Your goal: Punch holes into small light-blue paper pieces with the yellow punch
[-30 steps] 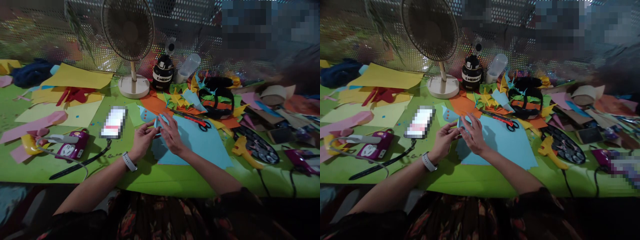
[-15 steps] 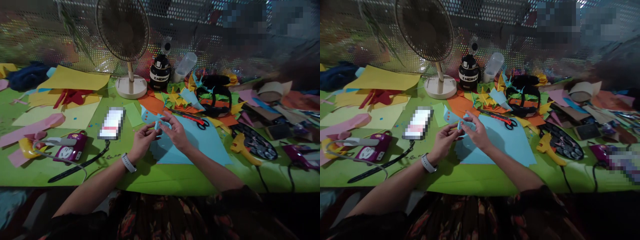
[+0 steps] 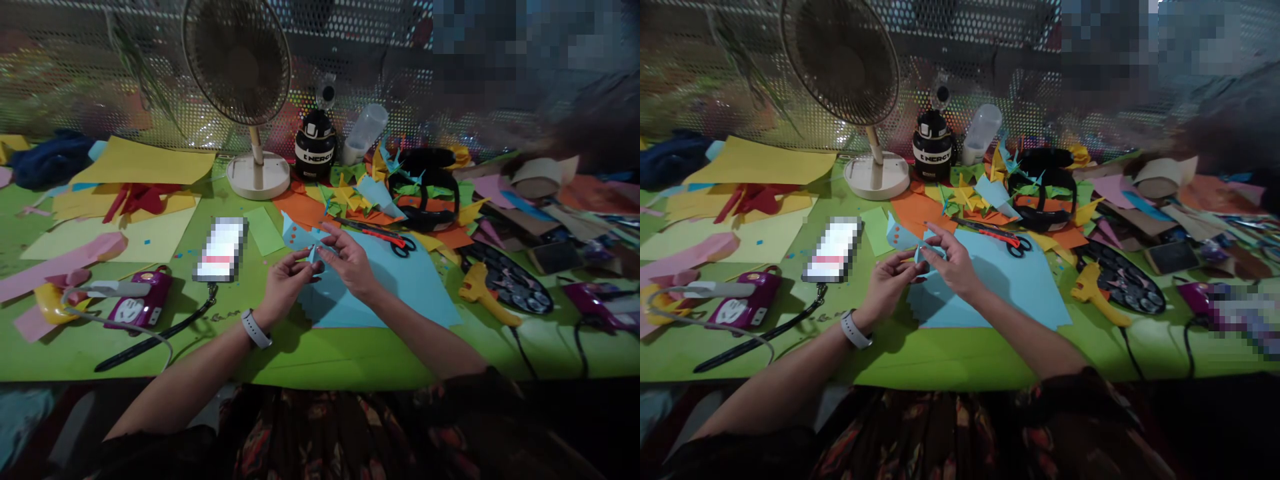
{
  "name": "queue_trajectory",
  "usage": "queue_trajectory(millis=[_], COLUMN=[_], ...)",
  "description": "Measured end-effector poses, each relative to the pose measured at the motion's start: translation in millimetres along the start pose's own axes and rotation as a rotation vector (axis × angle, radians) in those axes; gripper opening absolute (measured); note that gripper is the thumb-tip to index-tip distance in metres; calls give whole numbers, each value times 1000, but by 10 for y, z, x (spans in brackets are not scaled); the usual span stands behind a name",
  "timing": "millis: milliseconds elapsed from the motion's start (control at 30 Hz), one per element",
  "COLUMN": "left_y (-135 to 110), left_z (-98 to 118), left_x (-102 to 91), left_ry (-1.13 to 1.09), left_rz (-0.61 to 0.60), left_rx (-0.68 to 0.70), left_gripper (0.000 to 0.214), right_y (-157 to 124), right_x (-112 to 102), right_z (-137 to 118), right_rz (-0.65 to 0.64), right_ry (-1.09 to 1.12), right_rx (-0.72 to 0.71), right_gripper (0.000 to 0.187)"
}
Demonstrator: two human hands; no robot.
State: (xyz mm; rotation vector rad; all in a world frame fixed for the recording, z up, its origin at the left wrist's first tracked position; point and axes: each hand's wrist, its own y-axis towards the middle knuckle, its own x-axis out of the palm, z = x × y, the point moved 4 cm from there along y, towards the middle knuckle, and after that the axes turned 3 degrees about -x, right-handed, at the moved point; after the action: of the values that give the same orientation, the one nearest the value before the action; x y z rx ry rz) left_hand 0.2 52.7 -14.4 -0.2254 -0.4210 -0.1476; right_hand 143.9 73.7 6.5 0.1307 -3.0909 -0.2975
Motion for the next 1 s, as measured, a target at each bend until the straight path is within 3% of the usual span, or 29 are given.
queue_trajectory(millis=[467, 867, 1000], left_y=[-10, -29, -24], left_z=[25, -2, 1], left_x=[15, 52, 50], left_ry=[2, 3, 0], left_rz=[43, 2, 8], left_rx=[-24, -52, -51], left_gripper=[45, 47, 47], right_y=[8, 17, 62], right_x=[-31, -15, -28], right_z=[-52, -20, -31], right_rz=[-32, 87, 34], right_ry=[33, -71, -35], right_rx=[4, -40, 16], right_gripper=[58, 54, 70])
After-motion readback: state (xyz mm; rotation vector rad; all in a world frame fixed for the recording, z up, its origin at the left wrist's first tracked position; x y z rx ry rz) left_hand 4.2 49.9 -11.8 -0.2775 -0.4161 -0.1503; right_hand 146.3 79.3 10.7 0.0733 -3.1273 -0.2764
